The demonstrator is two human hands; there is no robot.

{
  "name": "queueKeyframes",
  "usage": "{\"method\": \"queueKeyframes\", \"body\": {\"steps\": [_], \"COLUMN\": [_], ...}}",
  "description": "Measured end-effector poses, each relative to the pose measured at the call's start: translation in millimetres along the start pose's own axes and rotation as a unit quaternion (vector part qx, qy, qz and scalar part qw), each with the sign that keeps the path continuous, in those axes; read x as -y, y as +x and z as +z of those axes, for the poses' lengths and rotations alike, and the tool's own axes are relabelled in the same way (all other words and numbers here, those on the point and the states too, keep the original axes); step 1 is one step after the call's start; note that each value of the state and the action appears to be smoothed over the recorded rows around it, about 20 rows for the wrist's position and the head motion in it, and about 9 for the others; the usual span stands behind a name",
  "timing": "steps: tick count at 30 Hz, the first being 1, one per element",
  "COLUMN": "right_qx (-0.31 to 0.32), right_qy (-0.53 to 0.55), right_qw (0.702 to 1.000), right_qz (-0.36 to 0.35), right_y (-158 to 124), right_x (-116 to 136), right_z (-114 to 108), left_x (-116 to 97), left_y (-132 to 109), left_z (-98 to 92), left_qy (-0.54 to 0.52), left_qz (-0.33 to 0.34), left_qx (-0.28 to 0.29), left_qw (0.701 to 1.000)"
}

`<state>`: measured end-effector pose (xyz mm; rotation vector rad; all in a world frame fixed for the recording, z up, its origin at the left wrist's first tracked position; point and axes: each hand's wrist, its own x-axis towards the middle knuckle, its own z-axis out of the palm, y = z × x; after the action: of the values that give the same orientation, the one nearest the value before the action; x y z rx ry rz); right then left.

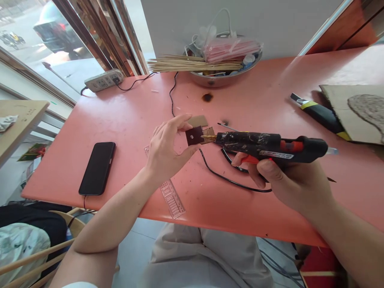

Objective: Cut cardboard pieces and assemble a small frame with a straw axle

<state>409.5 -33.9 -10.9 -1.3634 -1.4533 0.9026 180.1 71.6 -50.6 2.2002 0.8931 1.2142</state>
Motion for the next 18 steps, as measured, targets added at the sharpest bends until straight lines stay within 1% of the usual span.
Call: {"method": "queueKeyframes", "body": {"steps": [2,4,6,9,14,18], "right_qx": [-0.017,-0.027,-0.039,-0.057,-0.051,-0.012], "right_qy": [-0.055,-0.097,-0.116,-0.124,-0.114,-0.112], "right_qw": [0.998,0.995,0.992,0.990,0.991,0.990], "right_qz": [-0.020,-0.024,-0.024,-0.039,-0.048,-0.083], "right_y": [1.6,2.6,2.3,-0.1,-3.2,-2.5], "right_x": [2.3,2.1,0.2,-2.6,-4.9,-6.7], "right_z": [2.9,4.1,4.3,4.1,2.1,1.8], "left_x": [-4.0,-6.1,-6.4,-4.3,-2.9,-5.5], "left_y": [0.0,-0.4,-1.1,-1.9,-0.7,-0.6], "left_z": [0.3,1.0,1.8,3.0,4.4,3.8], "left_qy": [0.001,-0.016,-0.035,-0.047,-0.057,-0.055], "left_qz": [0.012,0.020,0.022,0.022,0.026,0.014], "left_qx": [-0.014,-0.029,-0.038,-0.036,-0.011,0.004], "left_qw": [1.000,0.999,0.998,0.998,0.998,0.998]}}
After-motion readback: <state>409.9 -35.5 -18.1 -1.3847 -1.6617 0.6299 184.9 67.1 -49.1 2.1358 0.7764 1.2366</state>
